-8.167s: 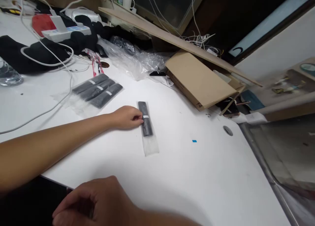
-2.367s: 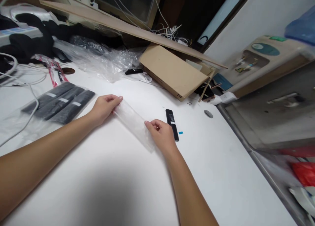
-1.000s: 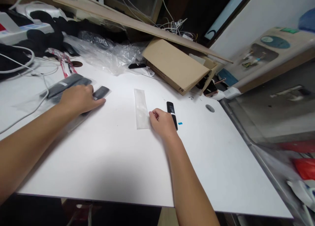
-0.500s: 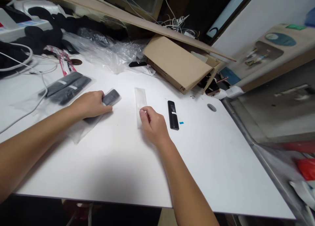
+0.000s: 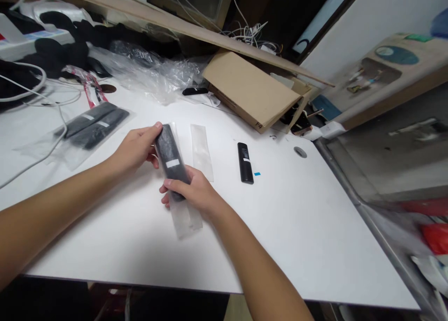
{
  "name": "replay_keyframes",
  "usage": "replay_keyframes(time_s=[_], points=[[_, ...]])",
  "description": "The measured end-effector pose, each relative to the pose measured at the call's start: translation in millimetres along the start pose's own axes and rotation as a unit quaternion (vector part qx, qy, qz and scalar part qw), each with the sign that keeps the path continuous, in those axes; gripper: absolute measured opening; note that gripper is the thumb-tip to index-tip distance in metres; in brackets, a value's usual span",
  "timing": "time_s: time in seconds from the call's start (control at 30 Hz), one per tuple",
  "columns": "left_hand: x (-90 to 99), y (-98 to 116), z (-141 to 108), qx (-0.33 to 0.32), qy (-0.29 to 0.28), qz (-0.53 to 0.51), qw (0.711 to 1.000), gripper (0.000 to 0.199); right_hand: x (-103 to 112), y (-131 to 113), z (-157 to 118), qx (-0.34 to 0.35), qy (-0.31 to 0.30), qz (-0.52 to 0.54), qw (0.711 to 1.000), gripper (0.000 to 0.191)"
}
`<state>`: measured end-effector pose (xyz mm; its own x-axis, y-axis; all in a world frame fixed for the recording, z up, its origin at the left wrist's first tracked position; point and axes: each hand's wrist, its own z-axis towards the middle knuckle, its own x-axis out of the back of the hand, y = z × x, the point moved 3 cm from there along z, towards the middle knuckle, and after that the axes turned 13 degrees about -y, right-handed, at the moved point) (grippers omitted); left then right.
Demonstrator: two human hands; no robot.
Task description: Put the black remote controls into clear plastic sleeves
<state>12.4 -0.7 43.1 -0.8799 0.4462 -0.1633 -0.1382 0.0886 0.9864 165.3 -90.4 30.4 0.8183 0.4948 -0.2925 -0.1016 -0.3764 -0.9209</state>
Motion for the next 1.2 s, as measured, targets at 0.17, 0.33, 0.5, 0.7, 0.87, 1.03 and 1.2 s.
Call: replay_keyframes(time_s=[0.17,0.33,0.5,0.7,0.87,1.03,1.2], points=[[11.5,-9.7,10.0,-0.01,-0.003,-0.033,0.999,0.052,9.0,3.1,-1.6,-0.02,-0.03,0.024,0.999,0.032],[16.3,-9.5,7.1,-0.077,0.035,0.053,0.995,0.049,10.3,7.1,-0.4,-0.034,-0.05,0.057,0.997,0.035],[13.9,12.9,-7.3,-0.213,0.085,0.15,0.962,0.04,13.9,9.9,0.6,-0.021,-0.068,0.043,0.997,0.033],[13.0,9.0,5.5,-0.099,-0.036,0.071,0.992,0.066,16.9,12.4,2.5,-0.007,-0.057,0.031,0.998,0.026],[14.9,19.8,-5.3,-0.21,0.059,0.198,0.956,0.05,16.5,9.8,1.3,-0.017,-0.093,0.047,0.994,0.035],[10.7,36.2,-17.4,-0.271,0.12,0.214,0.931,0.032,15.8,7.8,-0.3,-0.037,-0.118,0.033,0.992,0.043],[20.7,36.6,-10.9,-0.225,0.082,0.138,0.961,0.038,15.7,8.5,0.3,-0.041,-0.073,-0.035,0.996,0.046]])
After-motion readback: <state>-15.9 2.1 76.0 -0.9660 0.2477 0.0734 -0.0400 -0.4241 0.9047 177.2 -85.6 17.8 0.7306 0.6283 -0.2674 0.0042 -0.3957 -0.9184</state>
